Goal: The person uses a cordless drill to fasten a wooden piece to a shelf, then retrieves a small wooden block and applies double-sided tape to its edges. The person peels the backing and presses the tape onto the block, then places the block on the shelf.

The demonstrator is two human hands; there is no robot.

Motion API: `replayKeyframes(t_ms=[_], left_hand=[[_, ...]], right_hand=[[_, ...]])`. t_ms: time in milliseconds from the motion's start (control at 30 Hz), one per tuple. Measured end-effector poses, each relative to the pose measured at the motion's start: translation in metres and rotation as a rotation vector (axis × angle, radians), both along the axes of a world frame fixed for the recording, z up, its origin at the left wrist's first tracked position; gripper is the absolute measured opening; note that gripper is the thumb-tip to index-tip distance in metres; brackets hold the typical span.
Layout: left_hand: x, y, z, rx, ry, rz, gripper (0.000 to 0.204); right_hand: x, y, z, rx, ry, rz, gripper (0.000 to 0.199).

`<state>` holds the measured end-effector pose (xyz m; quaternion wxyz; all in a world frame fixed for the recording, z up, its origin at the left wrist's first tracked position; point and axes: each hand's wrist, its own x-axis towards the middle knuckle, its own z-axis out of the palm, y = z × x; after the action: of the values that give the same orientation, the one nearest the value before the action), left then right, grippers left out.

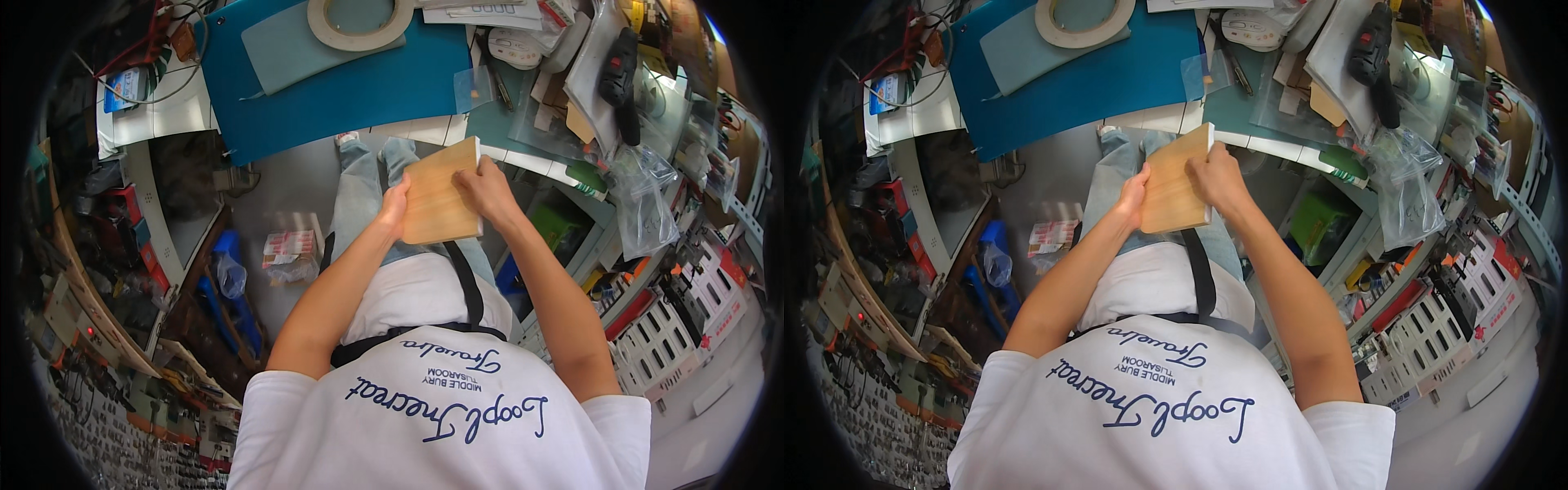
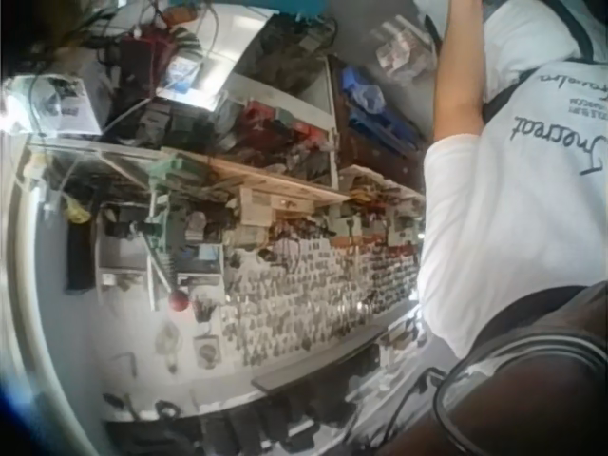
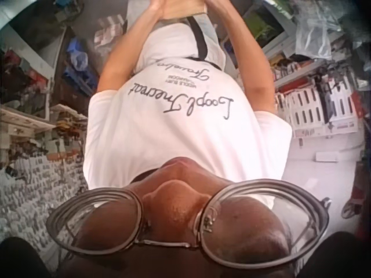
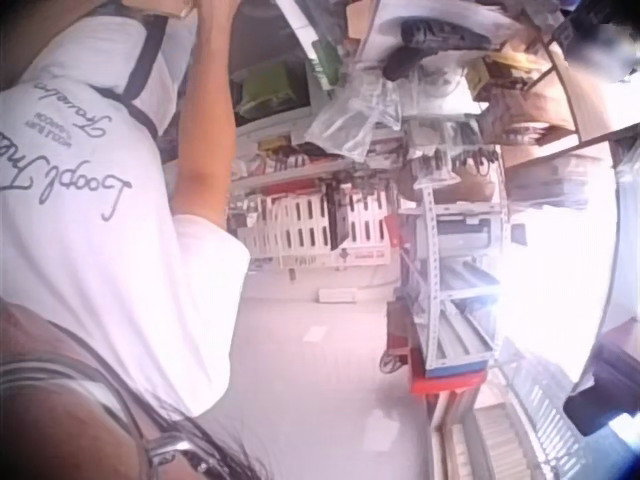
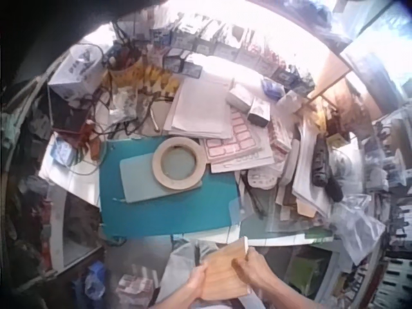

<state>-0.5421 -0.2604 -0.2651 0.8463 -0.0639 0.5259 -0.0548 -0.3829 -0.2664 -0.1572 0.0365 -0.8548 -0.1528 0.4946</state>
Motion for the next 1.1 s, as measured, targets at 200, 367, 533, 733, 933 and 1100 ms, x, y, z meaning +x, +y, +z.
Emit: replayKeyframes(t_ms=[200,367,533,733,933,1100], left_hand=[[0.029,0.005,0.020,-0.056,-0.074,-0.008,0.053],[0.050,0.000,0.028,-0.091,-0.095,0.012,0.052],[0.069,-0.002,0.041,-0.065,-0.079,0.038,0.051],[0.097,0.005,0.069,-0.077,-0.091,0.100,0.049],[0.104,0.018,0.107,0.361,-0.213,0.105,0.045],[0.073,0.000,0.148,0.767,-0.429,-0.036,0.036]], right_hand=[[0.032,-0.006,0.012,-0.003,0.080,-0.129,0.038],[0.056,-0.002,0.024,0.018,0.105,-0.139,0.038],[0.080,-0.003,0.030,0.044,0.118,-0.127,0.037],[0.108,0.005,0.050,0.003,0.181,-0.201,0.030],[0.109,-0.030,0.120,0.519,0.265,-0.323,0.034],[0.119,-0.084,0.124,0.604,0.299,-0.452,0.029]])
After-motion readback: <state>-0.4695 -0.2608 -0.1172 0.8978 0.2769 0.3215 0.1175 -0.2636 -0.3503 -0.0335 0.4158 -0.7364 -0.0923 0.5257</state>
